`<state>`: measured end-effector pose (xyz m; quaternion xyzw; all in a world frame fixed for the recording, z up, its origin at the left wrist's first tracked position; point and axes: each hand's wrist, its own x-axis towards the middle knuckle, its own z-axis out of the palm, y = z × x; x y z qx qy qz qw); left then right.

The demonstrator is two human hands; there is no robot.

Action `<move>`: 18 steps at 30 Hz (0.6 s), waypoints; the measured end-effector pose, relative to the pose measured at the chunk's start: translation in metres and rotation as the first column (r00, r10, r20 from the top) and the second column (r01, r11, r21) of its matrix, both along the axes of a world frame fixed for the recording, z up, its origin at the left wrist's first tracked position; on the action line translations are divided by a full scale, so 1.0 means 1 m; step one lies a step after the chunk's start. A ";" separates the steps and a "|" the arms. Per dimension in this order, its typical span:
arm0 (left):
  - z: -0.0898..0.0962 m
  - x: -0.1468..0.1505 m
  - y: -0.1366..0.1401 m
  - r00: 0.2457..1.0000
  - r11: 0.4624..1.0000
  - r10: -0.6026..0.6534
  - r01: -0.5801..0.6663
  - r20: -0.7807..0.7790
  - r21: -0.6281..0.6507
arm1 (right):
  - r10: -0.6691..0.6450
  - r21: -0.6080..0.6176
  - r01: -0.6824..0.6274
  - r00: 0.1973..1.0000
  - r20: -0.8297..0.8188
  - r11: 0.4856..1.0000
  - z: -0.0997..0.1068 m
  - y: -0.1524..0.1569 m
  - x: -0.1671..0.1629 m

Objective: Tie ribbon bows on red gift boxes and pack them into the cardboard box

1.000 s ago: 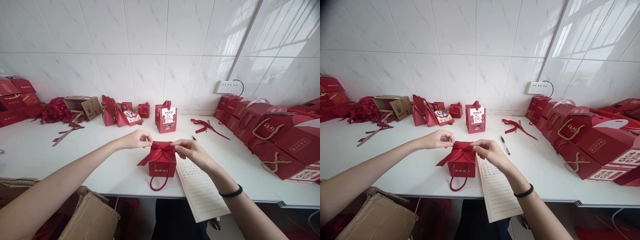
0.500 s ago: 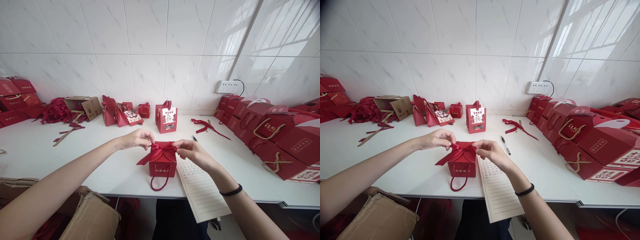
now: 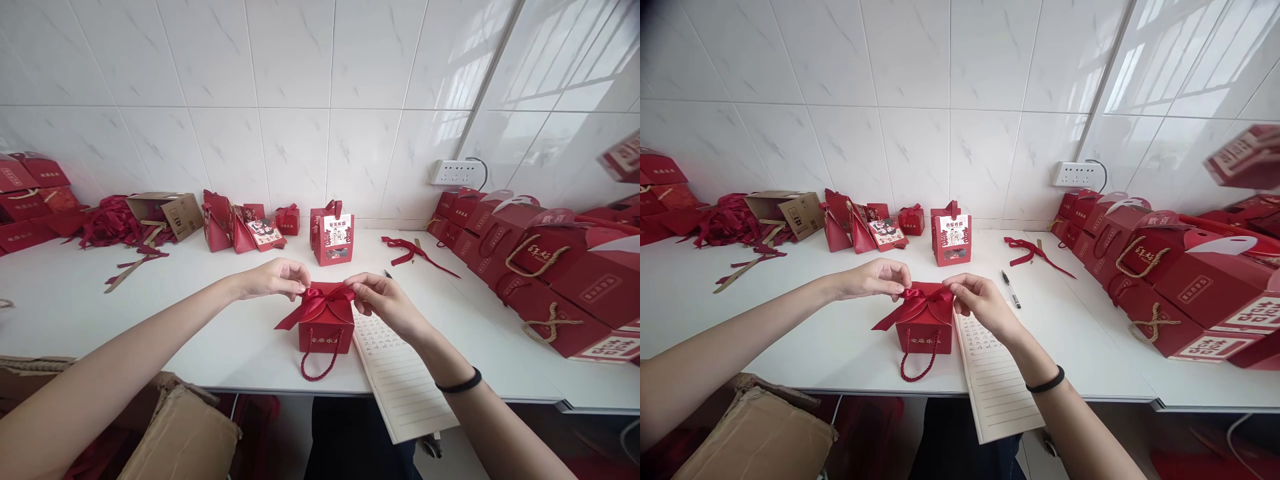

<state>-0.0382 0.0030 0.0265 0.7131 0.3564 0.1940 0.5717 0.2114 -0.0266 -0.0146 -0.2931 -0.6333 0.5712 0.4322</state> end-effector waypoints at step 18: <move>0.001 0.000 0.000 1.000 1.000 0.005 -0.004 -0.031 0.019 | -0.016 -0.023 0.017 1.000 0.024 1.000 -0.001 -0.004 -0.003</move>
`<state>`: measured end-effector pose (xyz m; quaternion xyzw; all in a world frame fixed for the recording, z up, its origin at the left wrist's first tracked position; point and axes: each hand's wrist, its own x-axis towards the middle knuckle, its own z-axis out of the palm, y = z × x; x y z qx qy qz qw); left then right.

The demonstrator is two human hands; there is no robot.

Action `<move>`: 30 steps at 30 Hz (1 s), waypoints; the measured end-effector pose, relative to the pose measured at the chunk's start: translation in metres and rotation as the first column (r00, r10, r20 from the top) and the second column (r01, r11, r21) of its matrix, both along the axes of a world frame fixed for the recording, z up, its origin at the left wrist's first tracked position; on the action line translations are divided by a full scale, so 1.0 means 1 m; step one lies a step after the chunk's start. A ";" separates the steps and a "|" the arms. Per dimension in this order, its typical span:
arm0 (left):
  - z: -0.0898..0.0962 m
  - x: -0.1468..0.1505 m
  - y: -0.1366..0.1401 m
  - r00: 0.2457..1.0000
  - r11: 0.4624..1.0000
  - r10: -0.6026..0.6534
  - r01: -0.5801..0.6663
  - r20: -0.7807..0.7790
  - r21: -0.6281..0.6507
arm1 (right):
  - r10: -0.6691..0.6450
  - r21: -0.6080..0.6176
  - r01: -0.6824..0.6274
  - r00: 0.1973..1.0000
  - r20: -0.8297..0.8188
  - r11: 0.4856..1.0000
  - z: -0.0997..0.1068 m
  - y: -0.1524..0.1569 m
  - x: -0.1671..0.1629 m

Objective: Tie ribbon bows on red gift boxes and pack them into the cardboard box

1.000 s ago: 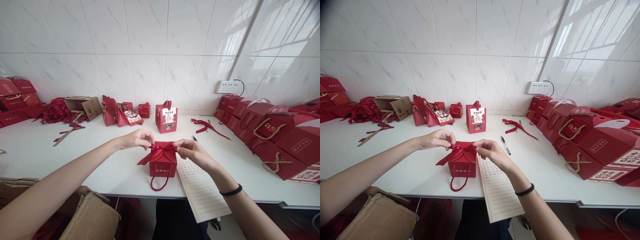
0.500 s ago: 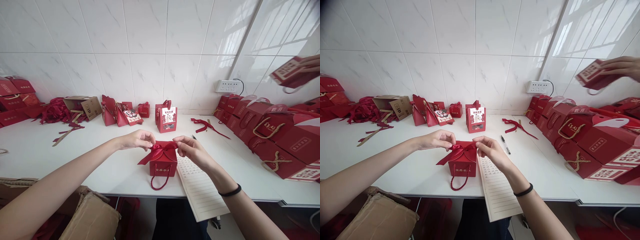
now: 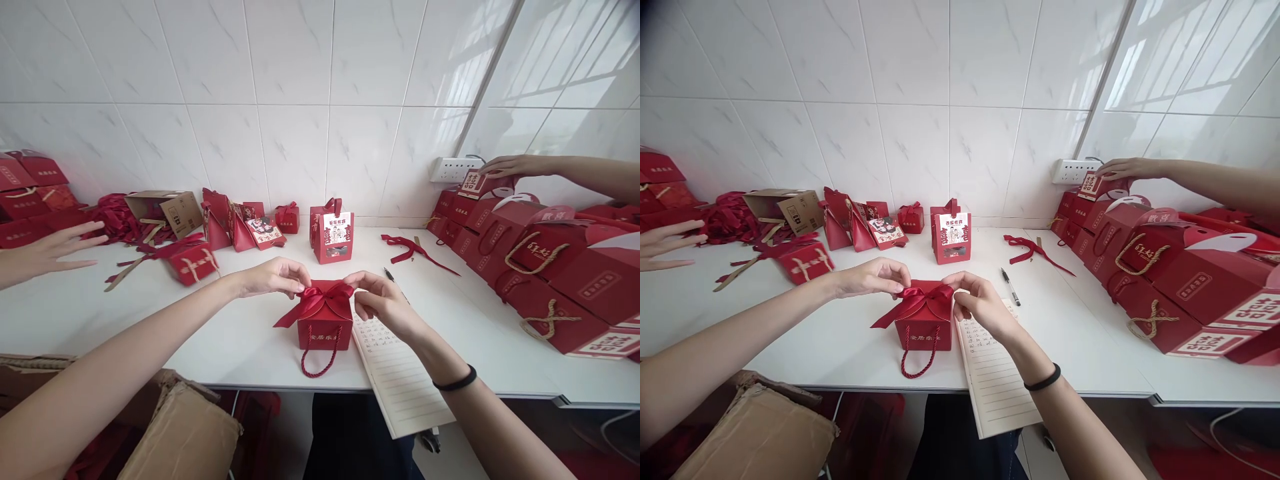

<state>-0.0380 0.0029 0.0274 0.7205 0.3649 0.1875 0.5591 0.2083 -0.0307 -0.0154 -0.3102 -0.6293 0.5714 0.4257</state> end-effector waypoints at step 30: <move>-0.006 -0.002 0.004 0.994 0.998 0.055 -0.057 0.089 0.010 | -0.533 0.850 0.081 0.808 0.249 0.520 0.011 -0.007 -0.041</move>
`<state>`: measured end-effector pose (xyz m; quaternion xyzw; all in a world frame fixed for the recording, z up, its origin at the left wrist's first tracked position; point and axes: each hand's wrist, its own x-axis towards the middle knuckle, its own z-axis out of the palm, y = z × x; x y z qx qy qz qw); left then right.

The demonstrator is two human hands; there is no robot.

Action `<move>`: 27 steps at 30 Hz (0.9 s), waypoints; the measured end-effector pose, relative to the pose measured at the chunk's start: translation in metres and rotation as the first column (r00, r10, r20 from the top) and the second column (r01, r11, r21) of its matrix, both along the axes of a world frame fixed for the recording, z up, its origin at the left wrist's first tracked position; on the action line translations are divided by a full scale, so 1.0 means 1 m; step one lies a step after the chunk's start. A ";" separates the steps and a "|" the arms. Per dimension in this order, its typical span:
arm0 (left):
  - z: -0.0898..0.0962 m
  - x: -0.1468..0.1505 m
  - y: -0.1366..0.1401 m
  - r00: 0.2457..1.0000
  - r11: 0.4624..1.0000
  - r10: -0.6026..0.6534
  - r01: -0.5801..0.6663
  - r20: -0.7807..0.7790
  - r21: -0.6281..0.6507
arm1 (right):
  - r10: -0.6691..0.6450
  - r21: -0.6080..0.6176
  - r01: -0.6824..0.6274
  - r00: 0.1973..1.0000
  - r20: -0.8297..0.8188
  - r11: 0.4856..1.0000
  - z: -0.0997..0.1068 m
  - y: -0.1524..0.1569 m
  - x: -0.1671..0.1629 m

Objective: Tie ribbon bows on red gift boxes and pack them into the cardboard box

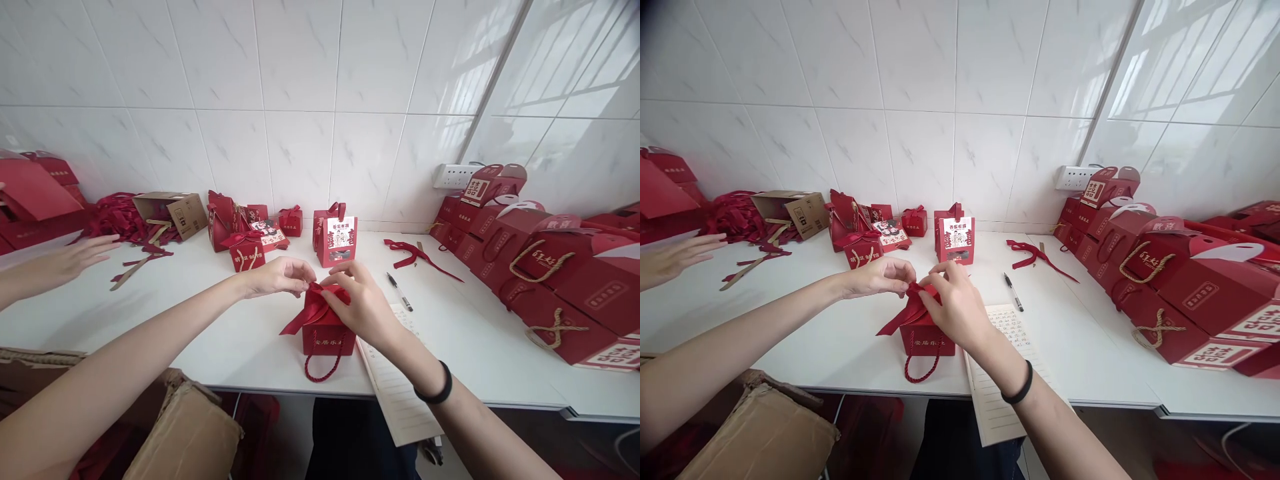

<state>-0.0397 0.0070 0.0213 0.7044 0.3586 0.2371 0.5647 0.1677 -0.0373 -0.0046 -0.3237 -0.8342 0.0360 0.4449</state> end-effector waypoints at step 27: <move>0.001 0.007 -0.004 0.989 0.997 -0.066 0.071 -0.130 0.038 | -0.002 -0.116 -0.008 0.997 -0.083 0.993 -0.008 0.009 -0.009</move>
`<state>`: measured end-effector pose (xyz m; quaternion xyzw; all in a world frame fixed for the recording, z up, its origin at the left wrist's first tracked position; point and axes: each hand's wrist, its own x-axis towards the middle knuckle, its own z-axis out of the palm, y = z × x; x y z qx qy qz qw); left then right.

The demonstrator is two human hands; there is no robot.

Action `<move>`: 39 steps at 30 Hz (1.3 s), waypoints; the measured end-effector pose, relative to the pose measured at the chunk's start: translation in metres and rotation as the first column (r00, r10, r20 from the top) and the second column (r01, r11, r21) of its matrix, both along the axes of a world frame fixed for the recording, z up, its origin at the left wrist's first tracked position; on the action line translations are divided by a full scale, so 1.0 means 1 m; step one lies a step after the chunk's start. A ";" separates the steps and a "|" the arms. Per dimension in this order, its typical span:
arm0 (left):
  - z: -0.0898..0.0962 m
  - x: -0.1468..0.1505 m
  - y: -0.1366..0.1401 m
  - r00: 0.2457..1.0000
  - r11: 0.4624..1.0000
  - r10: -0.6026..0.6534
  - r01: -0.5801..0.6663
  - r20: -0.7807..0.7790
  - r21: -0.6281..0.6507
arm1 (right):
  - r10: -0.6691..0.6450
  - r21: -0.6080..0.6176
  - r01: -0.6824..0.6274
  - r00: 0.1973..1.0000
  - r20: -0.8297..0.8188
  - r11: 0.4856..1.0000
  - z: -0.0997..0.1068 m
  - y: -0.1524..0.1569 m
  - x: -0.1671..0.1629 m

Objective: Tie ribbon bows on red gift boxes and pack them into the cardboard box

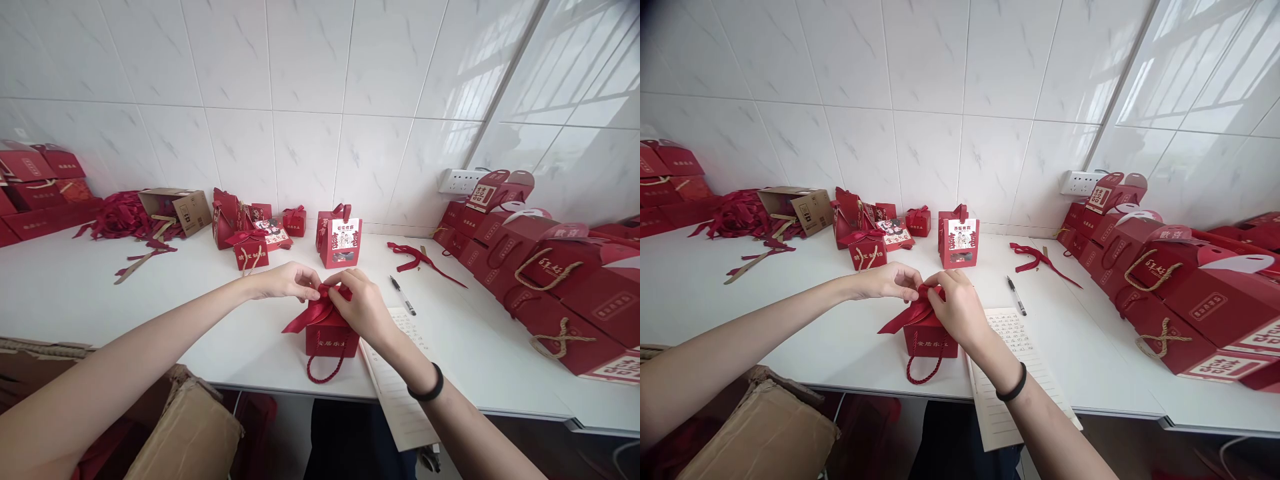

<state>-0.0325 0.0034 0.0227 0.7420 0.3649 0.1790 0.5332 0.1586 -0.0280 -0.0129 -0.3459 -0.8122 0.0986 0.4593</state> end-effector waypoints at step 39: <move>0.004 0.001 -0.004 0.999 0.999 -0.042 0.042 -0.010 0.007 | 0.173 -0.208 -0.162 0.984 0.038 0.965 0.009 -0.005 -0.002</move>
